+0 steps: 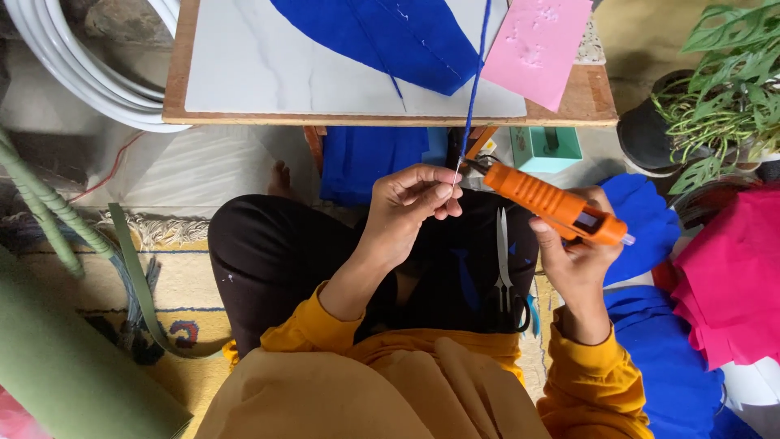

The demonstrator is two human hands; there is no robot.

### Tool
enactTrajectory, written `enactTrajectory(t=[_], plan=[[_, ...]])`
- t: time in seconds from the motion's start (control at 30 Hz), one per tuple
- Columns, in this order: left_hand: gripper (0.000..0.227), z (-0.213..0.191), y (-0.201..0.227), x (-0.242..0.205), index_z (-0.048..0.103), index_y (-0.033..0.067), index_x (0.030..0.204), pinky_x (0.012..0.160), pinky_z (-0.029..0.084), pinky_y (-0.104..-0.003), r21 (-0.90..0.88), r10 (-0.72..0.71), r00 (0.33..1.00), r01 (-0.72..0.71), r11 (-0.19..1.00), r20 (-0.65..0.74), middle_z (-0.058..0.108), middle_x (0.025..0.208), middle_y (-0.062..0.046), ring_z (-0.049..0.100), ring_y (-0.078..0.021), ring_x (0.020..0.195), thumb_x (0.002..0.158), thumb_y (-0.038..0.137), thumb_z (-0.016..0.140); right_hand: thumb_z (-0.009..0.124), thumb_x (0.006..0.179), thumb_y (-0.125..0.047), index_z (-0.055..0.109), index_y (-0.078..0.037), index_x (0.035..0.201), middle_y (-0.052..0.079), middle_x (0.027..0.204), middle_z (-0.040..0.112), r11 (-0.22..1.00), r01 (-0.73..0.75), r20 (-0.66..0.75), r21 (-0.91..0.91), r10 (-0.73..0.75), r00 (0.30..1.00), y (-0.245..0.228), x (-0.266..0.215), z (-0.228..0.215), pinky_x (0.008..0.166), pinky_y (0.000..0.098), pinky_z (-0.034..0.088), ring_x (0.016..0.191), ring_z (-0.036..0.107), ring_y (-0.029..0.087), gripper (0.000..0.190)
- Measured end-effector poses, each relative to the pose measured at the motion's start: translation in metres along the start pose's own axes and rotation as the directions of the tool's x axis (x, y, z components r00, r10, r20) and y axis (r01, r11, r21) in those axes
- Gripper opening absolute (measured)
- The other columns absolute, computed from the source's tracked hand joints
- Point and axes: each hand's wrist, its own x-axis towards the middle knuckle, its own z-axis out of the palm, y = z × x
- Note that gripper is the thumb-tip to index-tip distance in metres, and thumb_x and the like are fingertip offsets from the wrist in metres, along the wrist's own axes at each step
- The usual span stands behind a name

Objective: Assembling blue fabric components by cutting cord and using a hot glue gun

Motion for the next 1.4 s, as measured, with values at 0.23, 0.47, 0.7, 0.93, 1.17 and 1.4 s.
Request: enactTrajectory(t=[0.23, 0.47, 0.7, 0.93, 1.17, 1.4], plan=[[0.013, -0.003, -0.001, 0.000, 0.059, -0.0080, 0.094, 0.054, 0.050, -0.021, -0.060, -0.039, 0.999, 0.039, 0.997, -0.005, 0.063, 0.077, -0.019, 0.063, -0.0198, 0.063, 0.082, -0.003, 0.058, 0.069, 0.081, -0.010, 0.056, 0.011, 0.084, 0.021, 0.074, 0.053, 1.000, -0.013, 0.012, 0.021, 0.013, 1.000, -0.004, -0.002, 0.003, 0.052, 0.0344, 0.039, 0.058, 0.048, 0.026, 0.025], [0.014, -0.006, -0.006, -0.001, 0.058, -0.0078, 0.096, 0.053, 0.046, -0.019, -0.147, -0.064, 0.997, 0.068, 0.987, 0.033, 0.061, 0.076, -0.019, 0.060, -0.0196, 0.063, 0.083, -0.004, 0.056, 0.070, 0.080, -0.009, 0.056, 0.011, 0.084, 0.021, 0.074, 0.054, 1.000, -0.016, 0.012, 0.012, 0.016, 1.000, -0.003, -0.004, 0.004, 0.051, 0.0336, 0.040, 0.056, 0.049, 0.027, 0.024], [0.014, -0.005, -0.006, -0.001, 0.057, -0.0086, 0.096, 0.053, 0.045, -0.019, -0.150, -0.063, 0.997, 0.067, 0.986, 0.033, 0.060, 0.075, -0.019, 0.059, -0.0192, 0.063, 0.083, -0.004, 0.056, 0.070, 0.080, -0.011, 0.056, 0.010, 0.084, 0.021, 0.076, 0.053, 1.000, -0.005, 0.011, 0.013, 0.005, 1.000, -0.001, -0.005, 0.005, 0.053, 0.0354, 0.040, 0.060, 0.049, 0.028, 0.025], [0.017, -0.005, -0.012, -0.002, 0.060, -0.0093, 0.095, 0.055, 0.051, -0.020, -0.034, -0.063, 0.995, 0.061, 0.998, -0.074, 0.062, 0.076, -0.019, 0.065, -0.0215, 0.064, 0.079, -0.003, 0.062, 0.062, 0.086, -0.019, 0.055, 0.002, 0.080, 0.014, 0.068, 0.052, 0.931, -0.271, -0.049, 0.243, 0.291, 0.956, 0.028, -0.011, 0.012, 0.061, 0.0319, 0.042, 0.060, 0.050, 0.020, 0.023], [0.021, -0.022, -0.007, -0.005, 0.060, -0.0009, 0.101, 0.068, 0.054, -0.023, -0.045, -0.073, 0.997, 0.071, 0.996, -0.035, 0.062, 0.085, -0.011, 0.060, -0.0147, 0.070, 0.081, -0.003, 0.060, 0.051, 0.095, -0.021, 0.056, -0.001, 0.099, 0.000, 0.076, 0.050, 0.859, -0.495, -0.030, 0.129, 0.502, 0.864, 0.109, 0.081, -0.010, 0.053, 0.0176, 0.035, 0.061, 0.043, 0.006, 0.021], [0.014, -0.032, 0.012, -0.005, 0.060, -0.0016, 0.097, 0.062, 0.046, -0.019, 0.043, -0.073, 0.992, 0.078, 0.996, -0.102, 0.060, 0.085, -0.009, 0.056, -0.0121, 0.068, 0.083, -0.001, 0.058, 0.070, 0.095, -0.018, 0.057, 0.007, 0.079, 0.015, 0.065, 0.058, 0.851, -0.037, 0.053, -0.524, 0.077, 0.996, 0.239, 0.084, 0.006, 0.048, 0.0348, 0.044, 0.049, 0.050, 0.025, 0.032]])
